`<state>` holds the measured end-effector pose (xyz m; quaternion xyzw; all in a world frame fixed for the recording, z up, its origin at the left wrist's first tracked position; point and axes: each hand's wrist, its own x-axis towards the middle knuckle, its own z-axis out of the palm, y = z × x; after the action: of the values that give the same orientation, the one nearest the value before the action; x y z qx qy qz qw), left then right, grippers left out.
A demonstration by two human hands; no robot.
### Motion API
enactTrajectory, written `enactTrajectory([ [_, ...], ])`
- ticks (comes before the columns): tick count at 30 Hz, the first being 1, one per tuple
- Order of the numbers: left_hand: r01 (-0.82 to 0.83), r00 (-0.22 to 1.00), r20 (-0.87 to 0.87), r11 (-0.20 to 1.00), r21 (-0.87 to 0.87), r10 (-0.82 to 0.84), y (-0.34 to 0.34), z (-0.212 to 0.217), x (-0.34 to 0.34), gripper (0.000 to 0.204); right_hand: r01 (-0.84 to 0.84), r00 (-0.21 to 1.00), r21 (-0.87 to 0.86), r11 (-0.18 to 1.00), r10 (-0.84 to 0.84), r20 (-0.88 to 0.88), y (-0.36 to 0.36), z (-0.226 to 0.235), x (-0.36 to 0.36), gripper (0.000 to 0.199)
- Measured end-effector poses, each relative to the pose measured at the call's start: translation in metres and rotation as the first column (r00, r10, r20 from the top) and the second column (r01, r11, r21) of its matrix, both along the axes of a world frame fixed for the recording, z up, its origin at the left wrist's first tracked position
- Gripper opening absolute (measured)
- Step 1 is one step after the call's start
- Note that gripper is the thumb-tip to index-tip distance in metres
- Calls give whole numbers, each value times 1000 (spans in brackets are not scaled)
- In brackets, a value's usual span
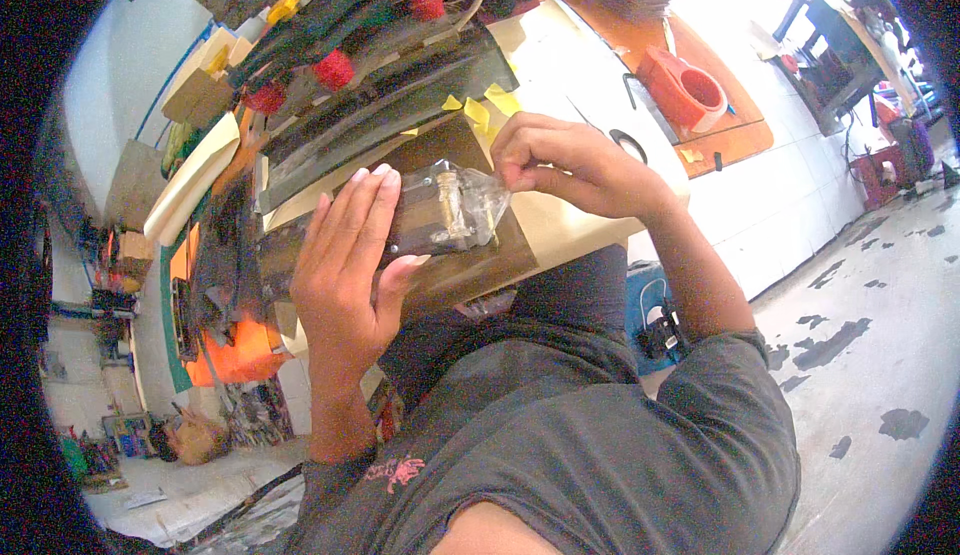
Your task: The person tapes a rectangular frame by peeling pieces of adhesive tape and pressing them onto the sides and edges of the frame.
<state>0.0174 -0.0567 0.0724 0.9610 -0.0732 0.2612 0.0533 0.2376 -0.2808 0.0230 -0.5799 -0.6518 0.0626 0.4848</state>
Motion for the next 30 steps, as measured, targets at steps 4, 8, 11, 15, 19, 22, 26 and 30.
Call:
enactTrajectory([
  [4,12,1000,-20,1000,3,-12,-1,1,-1,62,60,988,48,997,-52,-147,-2,-29,7,5],
  [8,1,1000,-17,1000,-2,-1,-2,1,-2,63,158,925,65,985,-124,-360,-17,-44,8,10],
  [11,-4,1000,-18,1000,5,4,-1,1,-2,63,250,881,121,961,-173,-440,-25,-44,4,13],
  [15,-9,1000,-15,1000,3,9,-2,1,-1,62,387,737,123,914,-227,-636,-38,-53,14,15],
  [19,-4,1000,-4,1000,11,4,-1,0,0,62,469,684,157,869,-245,-688,-36,-52,17,17],
  [22,-6,1000,-3,1000,1,6,-2,2,0,62,458,648,28,889,-312,-695,-30,-49,25,20],
  [26,-8,1000,-4,1000,4,8,-2,2,-1,62,445,674,-31,895,-357,-647,-16,-41,33,23],
  [30,-3,1000,-4,1000,2,3,-1,2,-1,63,393,689,-3,920,-297,-661,-2,-33,52,32],
])
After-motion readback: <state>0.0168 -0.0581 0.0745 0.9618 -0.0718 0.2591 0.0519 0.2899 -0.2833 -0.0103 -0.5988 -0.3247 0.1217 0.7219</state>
